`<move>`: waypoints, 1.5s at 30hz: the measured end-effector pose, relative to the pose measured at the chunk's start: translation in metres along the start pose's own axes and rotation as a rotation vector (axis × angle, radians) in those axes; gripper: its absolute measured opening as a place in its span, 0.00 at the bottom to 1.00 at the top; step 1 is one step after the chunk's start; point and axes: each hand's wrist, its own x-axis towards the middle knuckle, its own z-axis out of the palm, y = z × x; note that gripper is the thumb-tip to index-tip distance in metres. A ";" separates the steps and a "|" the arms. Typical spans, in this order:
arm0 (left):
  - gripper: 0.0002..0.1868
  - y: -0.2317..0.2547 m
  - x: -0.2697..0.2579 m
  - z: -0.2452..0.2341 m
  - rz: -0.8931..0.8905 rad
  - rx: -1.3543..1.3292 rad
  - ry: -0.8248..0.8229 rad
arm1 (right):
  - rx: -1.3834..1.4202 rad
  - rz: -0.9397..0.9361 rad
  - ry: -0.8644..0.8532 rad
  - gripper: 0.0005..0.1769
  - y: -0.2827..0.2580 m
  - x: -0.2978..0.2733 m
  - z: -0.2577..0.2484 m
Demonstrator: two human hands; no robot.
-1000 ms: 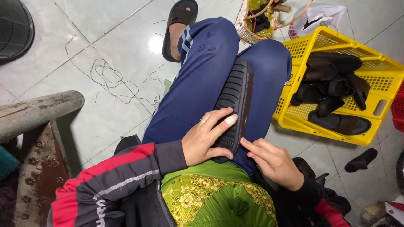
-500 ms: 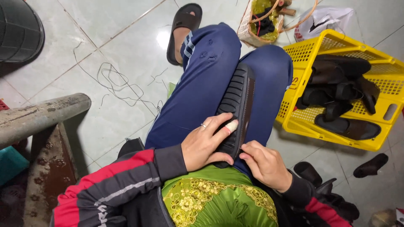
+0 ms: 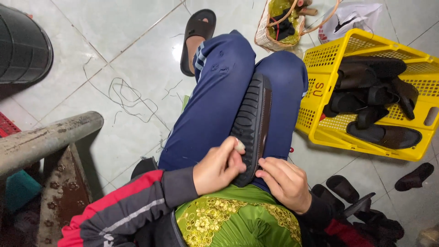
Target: Hand-stitching the sole of a shoe using a stitching awl and thread while sitting on the floor.
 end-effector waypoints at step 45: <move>0.04 0.013 -0.009 -0.008 0.923 0.812 -0.100 | -0.196 -0.188 -0.219 0.12 0.005 0.004 -0.029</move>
